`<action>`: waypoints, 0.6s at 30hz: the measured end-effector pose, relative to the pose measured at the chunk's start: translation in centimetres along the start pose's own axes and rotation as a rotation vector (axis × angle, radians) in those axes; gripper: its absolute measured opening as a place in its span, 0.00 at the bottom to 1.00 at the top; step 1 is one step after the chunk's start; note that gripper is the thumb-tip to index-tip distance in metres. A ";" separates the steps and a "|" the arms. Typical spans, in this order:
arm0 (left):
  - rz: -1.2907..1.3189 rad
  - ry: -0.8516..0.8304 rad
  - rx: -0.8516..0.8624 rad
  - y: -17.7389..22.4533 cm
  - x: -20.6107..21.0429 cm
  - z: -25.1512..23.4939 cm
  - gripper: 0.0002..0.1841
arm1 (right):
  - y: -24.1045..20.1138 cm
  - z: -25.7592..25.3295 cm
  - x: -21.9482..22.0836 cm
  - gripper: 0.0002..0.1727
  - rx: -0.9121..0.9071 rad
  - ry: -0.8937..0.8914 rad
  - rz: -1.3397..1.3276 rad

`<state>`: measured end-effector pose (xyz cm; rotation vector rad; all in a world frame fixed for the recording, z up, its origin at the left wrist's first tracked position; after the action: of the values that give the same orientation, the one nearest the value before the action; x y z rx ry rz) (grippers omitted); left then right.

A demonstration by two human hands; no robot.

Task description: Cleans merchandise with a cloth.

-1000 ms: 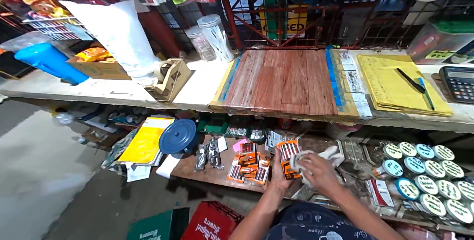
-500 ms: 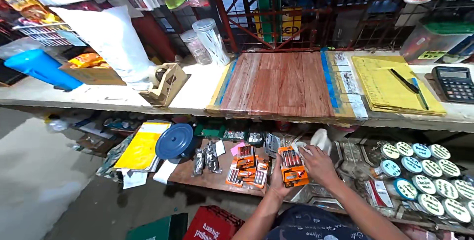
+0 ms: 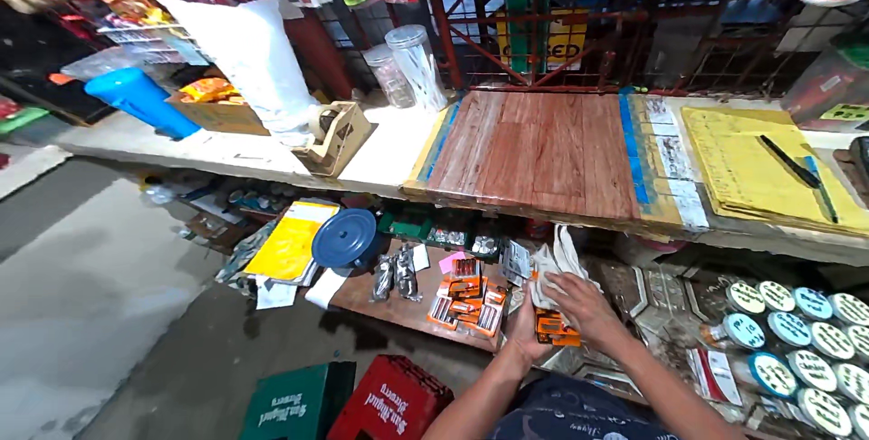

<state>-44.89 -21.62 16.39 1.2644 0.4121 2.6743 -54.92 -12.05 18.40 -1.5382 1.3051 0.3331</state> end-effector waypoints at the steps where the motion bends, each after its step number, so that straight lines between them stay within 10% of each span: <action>1: -0.011 -0.004 -0.021 -0.1 -0.5 0.1 0.40 | 1.0 0.3 0.1 0.21 0.061 -0.003 0.022; 9: -0.104 0.155 0.129 6.7 -7.7 1.5 0.33 | 6.7 3.9 -1.8 0.17 0.530 -0.081 -0.075; 18: -0.483 0.969 0.557 17.2 -18.8 -1.6 0.27 | 6.2 6.5 -1.0 0.19 0.519 0.031 -0.180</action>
<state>-34.60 -42.99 7.00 -0.2103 1.4174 2.5844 -58.04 -5.29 13.24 -1.2047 1.1509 -0.1398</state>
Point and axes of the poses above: each hand's wrist, its own z-axis away from the middle knuckle, its own x-axis out of the palm, y = z × x, the point moved 2 cm from there along -z, towards the middle knuckle, and after that the axes turned 8 degrees about y, right-handed, at the moved point
